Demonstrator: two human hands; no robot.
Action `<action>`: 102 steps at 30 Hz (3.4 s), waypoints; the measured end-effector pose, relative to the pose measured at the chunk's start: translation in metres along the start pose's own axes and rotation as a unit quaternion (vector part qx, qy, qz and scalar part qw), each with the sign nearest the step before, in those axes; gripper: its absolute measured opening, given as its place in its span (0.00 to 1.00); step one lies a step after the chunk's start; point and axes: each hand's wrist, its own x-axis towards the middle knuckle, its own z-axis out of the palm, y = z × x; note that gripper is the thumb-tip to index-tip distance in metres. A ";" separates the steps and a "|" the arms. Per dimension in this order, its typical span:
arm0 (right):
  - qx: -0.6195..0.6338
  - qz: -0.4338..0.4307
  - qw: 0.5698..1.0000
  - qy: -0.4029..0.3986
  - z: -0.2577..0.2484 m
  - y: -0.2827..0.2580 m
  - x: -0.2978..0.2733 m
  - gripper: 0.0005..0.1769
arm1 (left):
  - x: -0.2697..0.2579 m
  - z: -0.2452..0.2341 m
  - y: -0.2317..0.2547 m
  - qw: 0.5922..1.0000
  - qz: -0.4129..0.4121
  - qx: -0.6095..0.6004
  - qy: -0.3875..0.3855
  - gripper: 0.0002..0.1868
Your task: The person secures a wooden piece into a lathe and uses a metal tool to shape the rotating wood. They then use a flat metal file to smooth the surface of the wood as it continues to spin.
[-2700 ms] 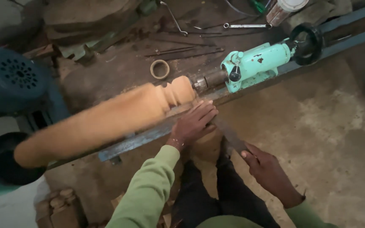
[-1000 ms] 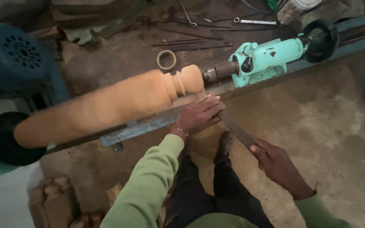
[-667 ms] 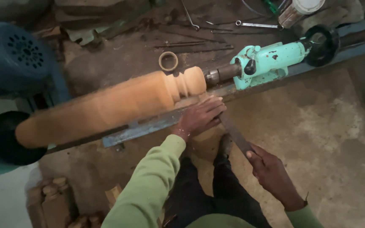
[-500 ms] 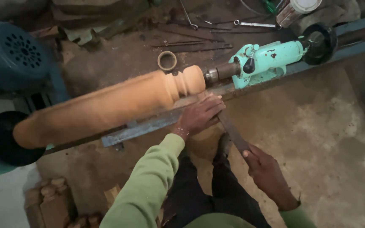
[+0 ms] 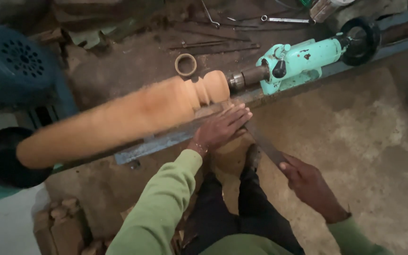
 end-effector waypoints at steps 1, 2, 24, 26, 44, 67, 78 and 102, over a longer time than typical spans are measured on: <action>0.001 0.000 1.000 0.000 -0.004 -0.002 0.003 0.27 | 0.000 -0.001 0.001 1.000 0.000 0.001 -0.001 0.28; 0.001 -0.018 1.000 -0.010 -0.008 -0.003 0.005 0.26 | 0.000 0.000 0.002 1.000 -0.015 0.010 0.001 0.28; 0.029 0.026 0.999 0.018 0.020 -0.022 -0.018 0.26 | -0.002 0.001 0.002 0.999 -0.037 -0.037 0.015 0.27; 0.028 0.028 0.999 0.023 0.024 -0.019 -0.017 0.25 | -0.003 0.010 -0.004 0.999 -0.030 -0.040 0.013 0.27; 0.044 0.046 0.997 0.052 0.041 -0.026 -0.022 0.26 | 0.000 0.002 -0.004 0.999 -0.024 -0.038 0.002 0.26; 0.020 -0.015 0.992 0.122 0.059 -0.018 -0.021 0.21 | 0.007 -0.009 0.003 0.999 -0.023 -0.014 0.027 0.24; 0.017 0.077 0.995 0.059 0.037 -0.034 -0.019 0.22 | 0.008 -0.008 0.005 0.998 -0.047 -0.033 0.006 0.26; 0.019 0.044 0.998 0.045 0.015 -0.021 -0.010 0.24 | 0.013 -0.011 0.009 0.998 -0.048 -0.026 0.004 0.25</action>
